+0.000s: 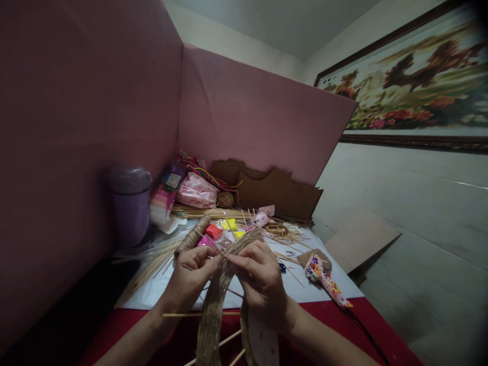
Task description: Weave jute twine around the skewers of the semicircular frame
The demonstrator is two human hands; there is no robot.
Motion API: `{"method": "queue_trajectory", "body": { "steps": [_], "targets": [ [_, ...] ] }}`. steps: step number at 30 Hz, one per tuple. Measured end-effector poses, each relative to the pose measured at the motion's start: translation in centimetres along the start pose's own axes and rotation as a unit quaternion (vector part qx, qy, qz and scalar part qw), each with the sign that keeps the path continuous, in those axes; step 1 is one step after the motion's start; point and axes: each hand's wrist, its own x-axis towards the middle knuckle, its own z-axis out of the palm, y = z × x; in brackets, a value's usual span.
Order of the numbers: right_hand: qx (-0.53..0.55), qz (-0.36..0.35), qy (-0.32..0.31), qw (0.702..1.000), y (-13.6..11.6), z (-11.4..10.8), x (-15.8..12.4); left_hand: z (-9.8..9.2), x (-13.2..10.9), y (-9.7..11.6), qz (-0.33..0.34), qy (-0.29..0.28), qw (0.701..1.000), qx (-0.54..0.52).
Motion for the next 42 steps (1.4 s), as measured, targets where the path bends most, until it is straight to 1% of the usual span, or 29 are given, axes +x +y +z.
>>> {"method": "queue_trajectory", "body": {
  "steps": [3,5,8,10,12,14,16,17,19,22,24,27,29,31,33,35,37,39,42],
  "targets": [
    [0.043,0.039,0.024,0.998,-0.1,0.1,-0.1,0.0,0.0,-0.1,-0.011,-0.013,1.000,0.008],
    [0.048,0.049,0.028,0.997,-0.1,0.1,-0.1,-0.1,-0.1,0.1,-0.012,-0.010,1.000,0.009],
    [0.015,0.022,-0.007,1.000,-0.1,0.0,0.1,0.0,0.0,0.5,-0.020,-0.012,1.000,0.005],
    [0.010,0.022,-0.022,0.999,-0.1,0.0,0.3,0.0,0.0,0.7,-0.022,-0.017,1.000,0.004],
    [0.049,0.062,-0.011,0.997,-0.2,-0.1,0.6,0.0,0.1,0.8,-0.022,-0.015,1.000,0.007],
    [0.103,0.110,0.016,0.988,-0.3,-0.2,0.7,0.0,0.1,0.8,-0.025,-0.013,0.999,0.015],
    [0.127,0.125,0.043,0.983,-0.4,-0.3,0.6,0.0,0.1,0.8,-0.033,-0.010,0.999,0.020],
    [0.125,0.117,0.054,0.984,-0.5,-0.3,0.4,0.0,0.1,0.8,-0.037,-0.008,0.999,0.019],
    [0.103,0.076,0.061,0.990,-0.7,-0.4,0.0,0.1,0.0,0.9,-0.042,-0.006,0.999,0.010],
    [0.050,0.000,0.028,0.998,-0.8,-0.4,-0.7,0.2,-0.1,1.1,-0.041,-0.008,0.999,-0.011],
    [0.018,-0.034,0.001,0.999,-0.9,-0.4,-1.1,0.2,-0.1,1.2,-0.041,-0.010,0.999,-0.015],
    [-0.009,-0.061,-0.017,0.998,-0.8,-0.3,-1.2,0.2,-0.1,1.2,-0.044,-0.011,0.999,-0.007],
    [-0.012,-0.064,-0.020,0.998,-0.9,-0.2,-1.2,0.1,-0.1,1.1,-0.044,-0.014,0.999,-0.004],
    [0.003,-0.039,-0.013,0.999,-1.0,-0.1,-1.1,0.0,-0.1,1.0,-0.042,-0.018,0.999,-0.009],
    [0.042,0.019,0.006,0.999,-1.3,0.0,-1.1,0.0,0.0,1.0,-0.041,-0.019,0.999,-0.021],
    [0.100,0.088,0.026,0.991,-1.4,0.0,-1.0,0.1,0.0,1.1,-0.044,-0.014,0.999,-0.028],
    [0.155,0.136,0.036,0.978,-1.5,0.1,-1.1,0.2,0.0,1.2,-0.043,-0.007,0.999,-0.022],
    [0.178,0.147,0.057,0.971,-1.4,0.0,-1.2,0.2,-0.1,1.3,-0.037,-0.003,0.999,-0.011],
    [0.149,0.132,0.108,0.974,-0.9,-0.2,-1.3,0.2,-0.1,1.3,-0.033,0.001,0.999,0.001]
  ]
}}
